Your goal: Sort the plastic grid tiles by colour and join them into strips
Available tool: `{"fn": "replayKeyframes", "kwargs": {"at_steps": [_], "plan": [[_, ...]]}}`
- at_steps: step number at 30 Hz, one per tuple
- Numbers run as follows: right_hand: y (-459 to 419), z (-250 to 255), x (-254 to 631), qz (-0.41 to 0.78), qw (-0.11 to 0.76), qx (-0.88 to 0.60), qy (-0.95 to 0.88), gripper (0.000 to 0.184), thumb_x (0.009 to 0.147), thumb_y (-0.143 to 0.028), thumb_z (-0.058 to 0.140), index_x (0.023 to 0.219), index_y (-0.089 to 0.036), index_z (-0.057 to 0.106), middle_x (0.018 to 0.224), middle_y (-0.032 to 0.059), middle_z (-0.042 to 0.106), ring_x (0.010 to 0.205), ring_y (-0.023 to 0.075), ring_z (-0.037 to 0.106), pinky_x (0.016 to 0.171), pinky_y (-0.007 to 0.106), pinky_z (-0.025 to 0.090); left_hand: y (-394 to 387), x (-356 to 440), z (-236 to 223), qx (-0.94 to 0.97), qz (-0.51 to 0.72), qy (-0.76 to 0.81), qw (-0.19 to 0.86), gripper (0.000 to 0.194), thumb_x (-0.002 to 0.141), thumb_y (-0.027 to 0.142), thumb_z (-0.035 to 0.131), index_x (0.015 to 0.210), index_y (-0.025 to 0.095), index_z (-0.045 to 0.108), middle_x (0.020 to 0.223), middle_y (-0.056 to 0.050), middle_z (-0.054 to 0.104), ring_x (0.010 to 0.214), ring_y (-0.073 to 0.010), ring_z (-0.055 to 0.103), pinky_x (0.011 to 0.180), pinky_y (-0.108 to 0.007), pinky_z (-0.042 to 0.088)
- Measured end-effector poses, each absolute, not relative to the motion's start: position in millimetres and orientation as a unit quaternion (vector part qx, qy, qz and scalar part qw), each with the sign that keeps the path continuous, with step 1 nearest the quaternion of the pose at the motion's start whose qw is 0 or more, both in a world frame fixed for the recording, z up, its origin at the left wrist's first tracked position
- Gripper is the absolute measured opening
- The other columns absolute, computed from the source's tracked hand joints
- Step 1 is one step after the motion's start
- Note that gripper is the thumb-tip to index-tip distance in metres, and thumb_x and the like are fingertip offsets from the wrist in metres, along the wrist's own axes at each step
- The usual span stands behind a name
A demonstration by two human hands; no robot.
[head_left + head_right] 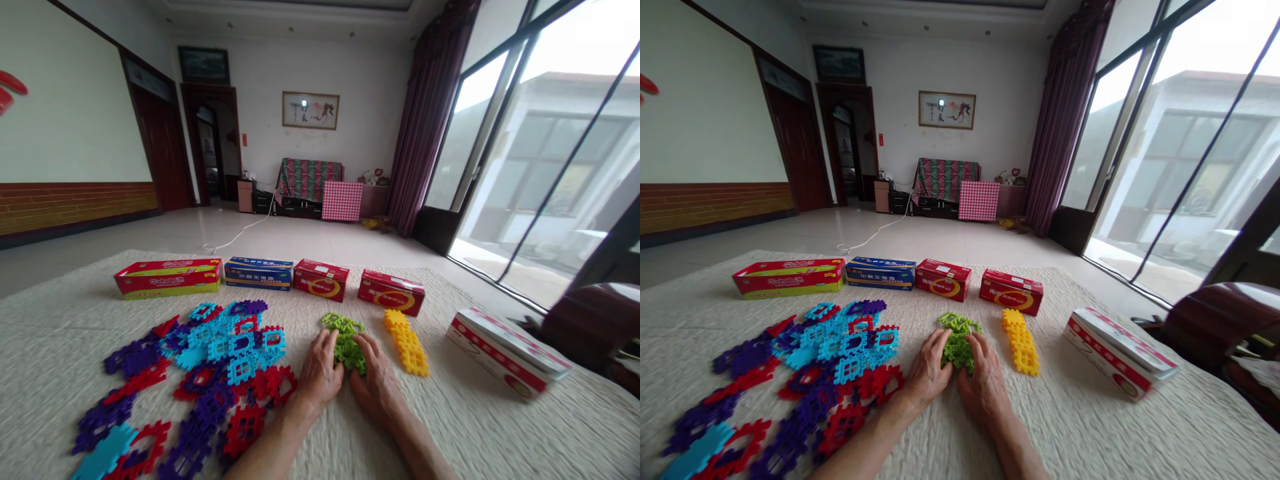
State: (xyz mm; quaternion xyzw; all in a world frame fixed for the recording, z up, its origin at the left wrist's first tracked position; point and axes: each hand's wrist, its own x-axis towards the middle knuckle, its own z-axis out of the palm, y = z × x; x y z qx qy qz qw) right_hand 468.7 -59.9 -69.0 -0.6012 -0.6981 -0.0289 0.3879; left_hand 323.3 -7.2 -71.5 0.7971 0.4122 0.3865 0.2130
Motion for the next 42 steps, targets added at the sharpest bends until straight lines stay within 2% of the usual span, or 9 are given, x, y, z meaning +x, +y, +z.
{"fn": "replayKeyframes", "kwargs": {"at_steps": [10, 18, 24, 35, 38, 42], "plan": [[-70.6, -77.3, 468.4, -0.029, 0.412, -0.614, -0.672, 0.064, 0.072, -0.010, 0.048, 0.133, -0.026, 0.042, 0.138, 0.0092, 0.047, 0.126, 0.0288, 0.047, 0.103, 0.047, 0.045, -21.2, 315.3, -82.4, 0.796, 0.378, 0.419, 0.220, 0.069, 0.073, 0.008, 0.048, 0.141, 0.019, 0.042, 0.148, -0.012, 0.041, 0.137, -0.0267, 0.038, 0.111, -0.045, 0.038], [-68.9, -64.6, 464.8, 0.007, 0.418, -0.607, -0.676, 0.062, 0.069, -0.008, 0.047, 0.129, -0.022, 0.043, 0.136, 0.0108, 0.048, 0.125, 0.0275, 0.047, 0.103, 0.048, 0.042, -18.4, 317.9, -73.8, 0.796, 0.379, 0.419, 0.219, 0.068, 0.070, 0.008, 0.051, 0.138, 0.014, 0.045, 0.144, -0.015, 0.043, 0.135, -0.0279, 0.039, 0.111, -0.044, 0.037], [-70.8, -50.7, 464.4, 0.063, 0.441, -0.592, -0.672, 0.064, 0.064, -0.012, 0.049, 0.127, -0.022, 0.046, 0.133, 0.0097, 0.049, 0.125, 0.0274, 0.048, 0.104, 0.045, 0.041, -14.5, 320.3, -73.7, 0.797, 0.400, 0.411, 0.190, 0.072, 0.066, 0.009, 0.057, 0.136, 0.016, 0.046, 0.140, -0.015, 0.046, 0.130, -0.0297, 0.043, 0.108, -0.046, 0.040], [-73.2, -43.5, 464.5, 0.097, 0.477, -0.517, -0.704, 0.074, 0.056, -0.008, 0.044, 0.128, -0.022, 0.046, 0.135, 0.0078, 0.049, 0.130, 0.0249, 0.044, 0.110, 0.043, 0.036, -11.5, 316.0, -70.8, 0.825, 0.407, 0.339, 0.200, 0.078, 0.061, 0.006, 0.054, 0.138, 0.018, 0.045, 0.146, -0.012, 0.042, 0.137, -0.0287, 0.036, 0.113, -0.049, 0.033], [-72.9, -44.4, 464.5, 0.096, 0.478, -0.512, -0.707, 0.074, 0.056, -0.007, 0.044, 0.129, -0.022, 0.045, 0.135, 0.0080, 0.049, 0.130, 0.0246, 0.044, 0.110, 0.043, 0.036, -11.7, 316.3, -67.1, 0.825, 0.413, 0.323, 0.211, 0.078, 0.061, 0.005, 0.053, 0.138, 0.017, 0.046, 0.147, -0.012, 0.042, 0.137, -0.0289, 0.036, 0.114, -0.048, 0.033], [-69.8, -49.7, 465.3, 0.070, 0.489, -0.530, -0.689, 0.066, 0.062, -0.007, 0.047, 0.127, -0.022, 0.046, 0.130, 0.0086, 0.053, 0.123, 0.0241, 0.050, 0.106, 0.042, 0.041, -10.7, 319.1, -70.1, 0.813, 0.427, 0.337, 0.208, 0.069, 0.066, 0.008, 0.054, 0.135, 0.014, 0.049, 0.144, -0.015, 0.044, 0.134, -0.0279, 0.041, 0.112, -0.046, 0.037]]}}
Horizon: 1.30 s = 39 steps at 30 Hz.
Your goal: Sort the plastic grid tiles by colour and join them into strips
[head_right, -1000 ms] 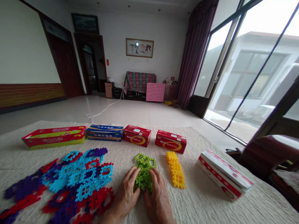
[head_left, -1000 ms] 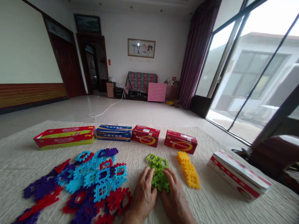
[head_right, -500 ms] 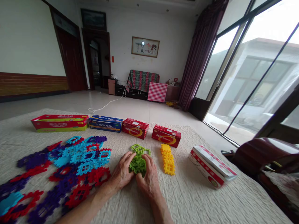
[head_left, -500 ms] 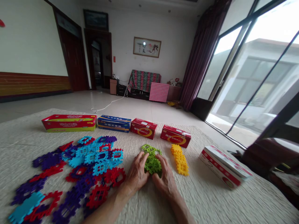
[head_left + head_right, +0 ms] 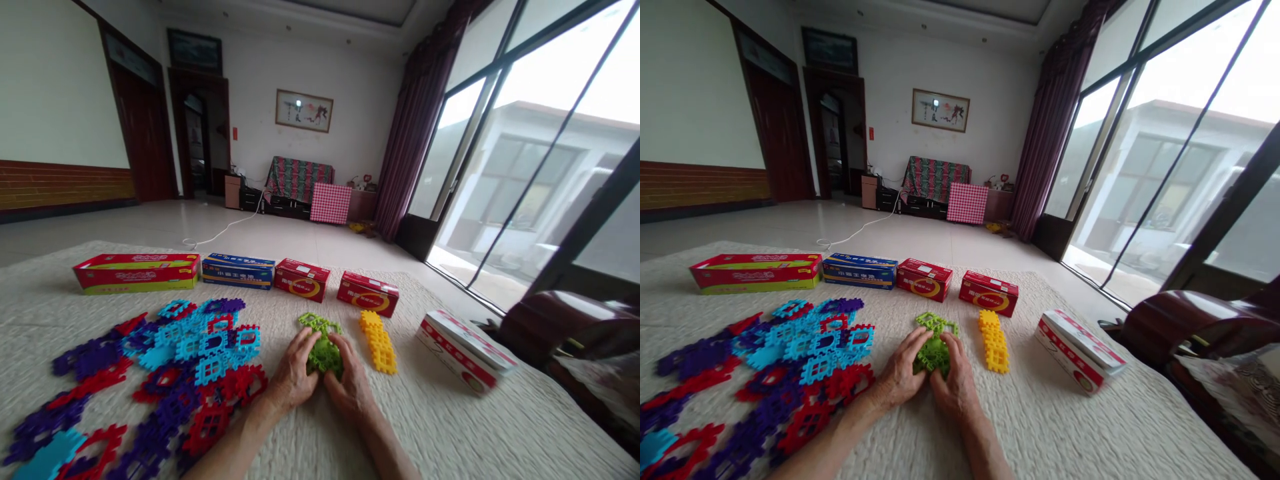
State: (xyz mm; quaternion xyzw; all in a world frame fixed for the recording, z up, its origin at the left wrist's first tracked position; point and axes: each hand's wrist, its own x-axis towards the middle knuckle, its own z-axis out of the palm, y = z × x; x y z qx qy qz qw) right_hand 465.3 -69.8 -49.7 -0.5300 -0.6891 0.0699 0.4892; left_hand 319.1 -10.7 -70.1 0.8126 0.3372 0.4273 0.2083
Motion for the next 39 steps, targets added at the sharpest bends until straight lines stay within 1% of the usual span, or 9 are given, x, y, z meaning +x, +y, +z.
{"fn": "replayKeyframes", "kwargs": {"at_steps": [5, 14, 17, 19, 22, 25, 29, 34, 39], "plan": [[-69.7, -51.7, 464.8, 0.051, 0.500, -0.554, -0.663, 0.059, 0.068, -0.007, 0.050, 0.125, -0.022, 0.048, 0.124, 0.0085, 0.057, 0.116, 0.0234, 0.055, 0.100, 0.040, 0.046, -9.3, 320.8, -80.8, 0.810, 0.435, 0.350, 0.179, 0.065, 0.072, 0.012, 0.054, 0.136, 0.018, 0.047, 0.142, -0.014, 0.047, 0.132, -0.0268, 0.044, 0.110, -0.046, 0.040], [-72.6, -44.8, 462.4, 0.104, 0.532, -0.537, -0.647, 0.067, 0.057, -0.005, 0.044, 0.121, -0.023, 0.052, 0.120, 0.0049, 0.060, 0.115, 0.0216, 0.056, 0.100, 0.036, 0.046, -15.6, 319.6, -75.4, 0.847, 0.405, 0.324, 0.114, 0.066, 0.074, 0.027, 0.063, 0.138, 0.022, 0.046, 0.142, -0.012, 0.048, 0.133, -0.0316, 0.043, 0.108, -0.048, 0.041], [-70.4, -48.6, 466.3, 0.126, 0.549, -0.548, -0.618, 0.060, 0.064, -0.009, 0.043, 0.121, -0.023, 0.054, 0.120, 0.0047, 0.062, 0.112, 0.0209, 0.058, 0.096, 0.035, 0.048, -23.2, 318.3, -68.3, 0.858, 0.388, 0.317, 0.109, 0.073, 0.071, 0.033, 0.068, 0.139, 0.020, 0.045, 0.143, -0.013, 0.046, 0.133, -0.0341, 0.041, 0.108, -0.050, 0.040], [-66.5, -54.2, 469.9, 0.127, 0.562, -0.574, -0.582, 0.050, 0.071, -0.012, 0.042, 0.119, -0.021, 0.055, 0.118, 0.0061, 0.063, 0.108, 0.0209, 0.061, 0.092, 0.035, 0.051, -26.5, 318.1, -60.9, 0.864, 0.379, 0.313, 0.115, 0.074, 0.069, 0.029, 0.068, 0.139, 0.020, 0.045, 0.146, -0.012, 0.044, 0.135, -0.0335, 0.039, 0.110, -0.049, 0.039], [-58.9, -63.4, 473.8, 0.119, 0.574, -0.603, -0.540, 0.045, 0.075, -0.014, 0.041, 0.117, -0.019, 0.055, 0.116, 0.0084, 0.064, 0.105, 0.0213, 0.062, 0.092, 0.036, 0.051, -20.3, 322.4, -46.3, 0.844, 0.390, 0.346, 0.126, 0.064, 0.074, 0.020, 0.057, 0.137, 0.019, 0.046, 0.145, -0.012, 0.045, 0.135, -0.0287, 0.040, 0.111, -0.045, 0.038], [-53.8, -69.5, 474.4, 0.116, 0.574, -0.607, -0.538, 0.048, 0.074, -0.014, 0.042, 0.120, -0.018, 0.053, 0.118, 0.0093, 0.063, 0.109, 0.0225, 0.060, 0.095, 0.039, 0.049, 2.6, 334.0, -34.1, 0.809, 0.406, 0.408, 0.119, 0.048, 0.082, 0.021, 0.048, 0.129, 0.014, 0.053, 0.137, -0.014, 0.052, 0.129, -0.0264, 0.047, 0.109, -0.044, 0.040], [-51.5, -72.7, 473.1, 0.109, 0.571, -0.598, -0.552, 0.050, 0.074, -0.013, 0.043, 0.123, -0.018, 0.051, 0.125, 0.0100, 0.060, 0.117, 0.0236, 0.055, 0.100, 0.042, 0.045, 37.3, 351.1, -33.9, 0.818, 0.349, 0.446, 0.104, 0.043, 0.080, 0.025, 0.054, 0.120, 0.011, 0.058, 0.129, -0.017, 0.057, 0.123, -0.0282, 0.052, 0.104, -0.044, 0.042], [-48.0, -75.6, 472.1, 0.083, 0.545, -0.612, -0.567, 0.049, 0.075, -0.016, 0.045, 0.124, -0.017, 0.050, 0.129, 0.0121, 0.055, 0.123, 0.0251, 0.050, 0.103, 0.044, 0.042, 43.2, 355.4, -43.3, 0.830, 0.287, 0.458, 0.134, 0.032, 0.079, 0.023, 0.055, 0.109, 0.015, 0.064, 0.112, -0.012, 0.067, 0.111, -0.0251, 0.059, 0.100, -0.040, 0.045], [-48.7, -71.7, 466.4, 0.059, 0.507, -0.608, -0.608, 0.042, 0.074, -0.016, 0.044, 0.115, -0.015, 0.054, 0.110, 0.0127, 0.062, 0.105, 0.0256, 0.057, 0.095, 0.045, 0.046, 19.4, 345.1, -43.6, 0.837, 0.324, 0.411, 0.158, 0.028, 0.078, 0.017, 0.052, 0.104, 0.017, 0.065, 0.105, -0.010, 0.068, 0.104, -0.0233, 0.060, 0.096, -0.038, 0.046]]}}
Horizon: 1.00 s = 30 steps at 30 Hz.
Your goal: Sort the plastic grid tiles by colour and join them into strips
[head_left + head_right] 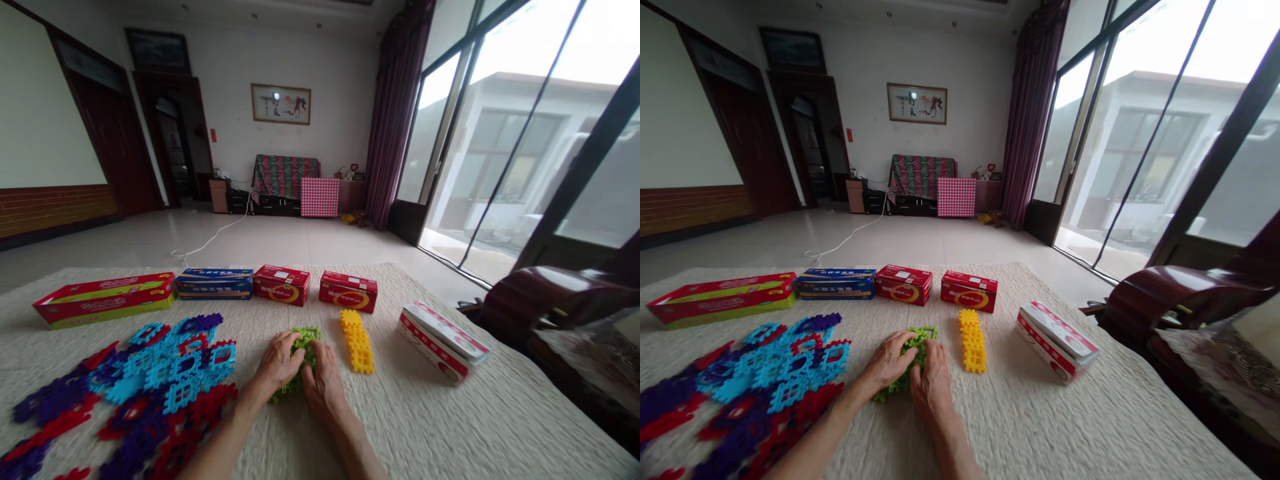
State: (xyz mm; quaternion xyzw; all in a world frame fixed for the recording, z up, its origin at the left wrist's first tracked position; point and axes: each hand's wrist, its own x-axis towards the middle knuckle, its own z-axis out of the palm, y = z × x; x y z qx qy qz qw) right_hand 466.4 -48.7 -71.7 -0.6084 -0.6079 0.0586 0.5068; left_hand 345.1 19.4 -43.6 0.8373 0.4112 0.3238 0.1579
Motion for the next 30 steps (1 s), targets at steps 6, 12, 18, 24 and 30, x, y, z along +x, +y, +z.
{"fn": "replayKeyframes", "kwargs": {"at_steps": [6, 12, 18, 24, 30], "plan": [[-53.5, -66.4, 467.0, 0.077, 0.485, -0.617, -0.615, 0.042, 0.074, -0.016, 0.047, 0.115, -0.014, 0.054, 0.103, 0.0120, 0.064, 0.098, 0.0248, 0.059, 0.089, 0.041, 0.048, 5.1, 335.1, -42.9, 0.816, 0.368, 0.417, 0.158, 0.023, 0.076, 0.011, 0.051, 0.094, 0.017, 0.063, 0.095, -0.008, 0.068, 0.097, -0.0220, 0.061, 0.092, -0.036, 0.046], [-60.1, -57.6, 469.0, 0.101, 0.482, -0.618, -0.613, 0.036, 0.075, -0.015, 0.050, 0.111, -0.017, 0.056, 0.102, 0.0081, 0.065, 0.096, 0.0216, 0.061, 0.085, 0.034, 0.049, 9.2, 337.3, -41.6, 0.793, 0.381, 0.454, 0.142, 0.012, 0.076, 0.011, 0.051, 0.079, 0.019, 0.060, 0.081, -0.004, 0.064, 0.085, -0.0195, 0.061, 0.081, -0.032, 0.047], [-58.6, -53.4, 469.5, 0.074, 0.516, -0.639, -0.566, 0.019, 0.085, -0.020, 0.045, 0.097, -0.018, 0.059, 0.097, 0.0082, 0.062, 0.084, 0.0193, 0.063, 0.073, 0.031, 0.051, 13.0, 343.9, -46.6, 0.777, 0.426, 0.446, 0.124, 0.011, 0.081, 0.016, 0.052, 0.071, 0.019, 0.055, 0.074, -0.003, 0.060, 0.078, -0.0186, 0.059, 0.074, -0.030, 0.044], [-26.5, -37.0, 492.9, 0.051, 0.404, -0.653, -0.639, 0.047, 0.066, 0.001, 0.041, 0.106, -0.016, 0.060, 0.119, 0.0126, 0.060, 0.110, 0.0224, 0.058, 0.091, 0.033, 0.049, 14.3, 346.8, -54.7, 0.759, 0.456, 0.446, 0.130, 0.010, 0.079, 0.012, 0.049, 0.075, 0.019, 0.055, 0.075, -0.004, 0.061, 0.079, -0.0199, 0.058, 0.075, -0.032, 0.045], [1.2, -20.6, 504.5, 0.082, 0.200, -0.644, -0.734, 0.057, 0.061, 0.001, 0.044, 0.113, -0.017, 0.059, 0.116, 0.0098, 0.063, 0.109, 0.0211, 0.057, 0.094, 0.030, 0.044, 16.4, 347.3, -58.3, 0.728, 0.481, 0.459, 0.168, 0.021, 0.077, 0.012, 0.050, 0.094, 0.017, 0.061, 0.088, -0.007, 0.066, 0.088, -0.0220, 0.061, 0.081, -0.036, 0.048]]}}
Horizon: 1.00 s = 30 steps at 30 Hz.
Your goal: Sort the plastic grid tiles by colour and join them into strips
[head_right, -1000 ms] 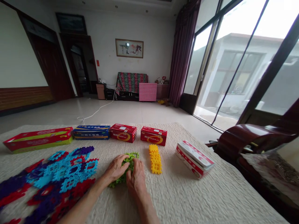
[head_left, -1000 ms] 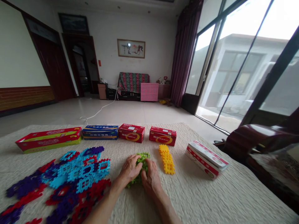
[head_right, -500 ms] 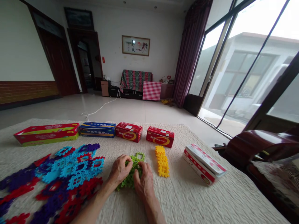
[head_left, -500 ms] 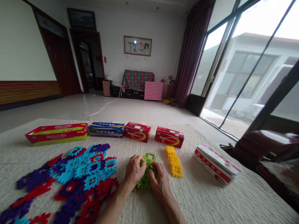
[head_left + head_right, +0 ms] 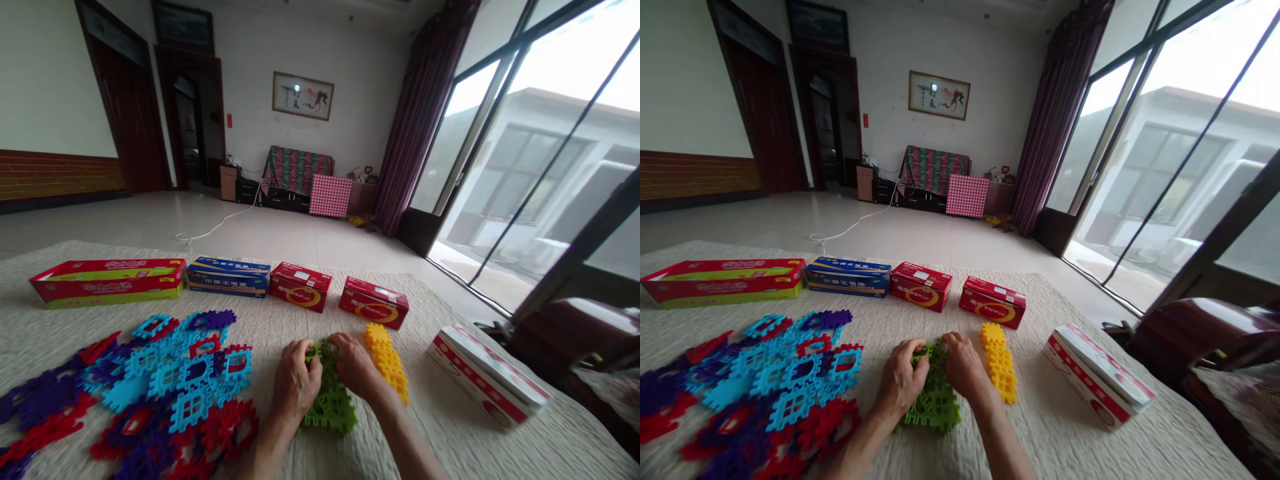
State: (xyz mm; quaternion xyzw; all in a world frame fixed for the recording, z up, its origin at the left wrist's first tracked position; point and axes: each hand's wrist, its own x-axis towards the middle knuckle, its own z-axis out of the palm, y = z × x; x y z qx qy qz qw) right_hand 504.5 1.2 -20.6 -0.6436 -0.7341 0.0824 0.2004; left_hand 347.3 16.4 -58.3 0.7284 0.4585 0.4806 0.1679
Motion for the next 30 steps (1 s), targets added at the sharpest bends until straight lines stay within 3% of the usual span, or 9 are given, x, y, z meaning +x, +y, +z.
{"fn": "replayKeyframes", "kwargs": {"at_steps": [11, 15, 18, 24, 30], "plan": [[23.0, -7.5, 516.4, 0.067, 0.110, -0.625, -0.770, 0.049, 0.062, -0.001, 0.053, 0.106, -0.019, 0.062, 0.105, 0.0102, 0.064, 0.099, 0.0236, 0.059, 0.085, 0.032, 0.045, 21.5, 347.5, -58.8, 0.685, 0.506, 0.477, 0.216, 0.030, 0.071, 0.014, 0.049, 0.098, 0.015, 0.063, 0.091, -0.009, 0.069, 0.089, -0.0229, 0.064, 0.083, -0.038, 0.051], [29.0, -3.3, 522.5, 0.044, 0.120, -0.628, -0.767, 0.062, 0.058, 0.005, 0.045, 0.113, -0.020, 0.060, 0.115, 0.0107, 0.061, 0.108, 0.0241, 0.056, 0.090, 0.035, 0.044, 21.8, 346.8, -57.5, 0.673, 0.512, 0.480, 0.233, 0.032, 0.069, 0.015, 0.050, 0.098, 0.016, 0.064, 0.091, -0.009, 0.069, 0.089, -0.0234, 0.065, 0.083, -0.039, 0.051], [20.6, -5.3, 520.5, 0.021, 0.178, -0.628, -0.757, 0.065, 0.058, 0.006, 0.041, 0.115, -0.021, 0.058, 0.120, 0.0094, 0.060, 0.108, 0.0213, 0.057, 0.091, 0.034, 0.044, 21.5, 346.8, -56.1, 0.667, 0.510, 0.486, 0.241, 0.032, 0.069, 0.016, 0.051, 0.097, 0.016, 0.065, 0.091, -0.009, 0.069, 0.089, -0.0236, 0.065, 0.084, -0.039, 0.052], [-10.9, -7.1, 500.4, 0.077, 0.251, -0.608, -0.749, 0.028, 0.081, -0.008, 0.043, 0.097, -0.018, 0.064, 0.091, 0.0074, 0.066, 0.081, 0.0182, 0.063, 0.074, 0.028, 0.046, 21.8, 344.5, -52.0, 0.651, 0.514, 0.493, 0.264, 0.029, 0.072, 0.019, 0.050, 0.096, 0.015, 0.066, 0.090, -0.009, 0.070, 0.088, -0.0230, 0.066, 0.084, -0.037, 0.052], [-16.7, -0.3, 493.4, 0.107, 0.249, -0.590, -0.761, 0.023, 0.075, -0.006, 0.046, 0.081, -0.018, 0.065, 0.074, 0.0027, 0.065, 0.070, 0.0158, 0.060, 0.065, 0.025, 0.043, 24.9, 340.0, -54.1, 0.628, 0.523, 0.491, 0.302, 0.034, 0.069, 0.015, 0.048, 0.098, 0.017, 0.067, 0.096, -0.008, 0.072, 0.089, -0.0216, 0.067, 0.082, -0.034, 0.053]]}}
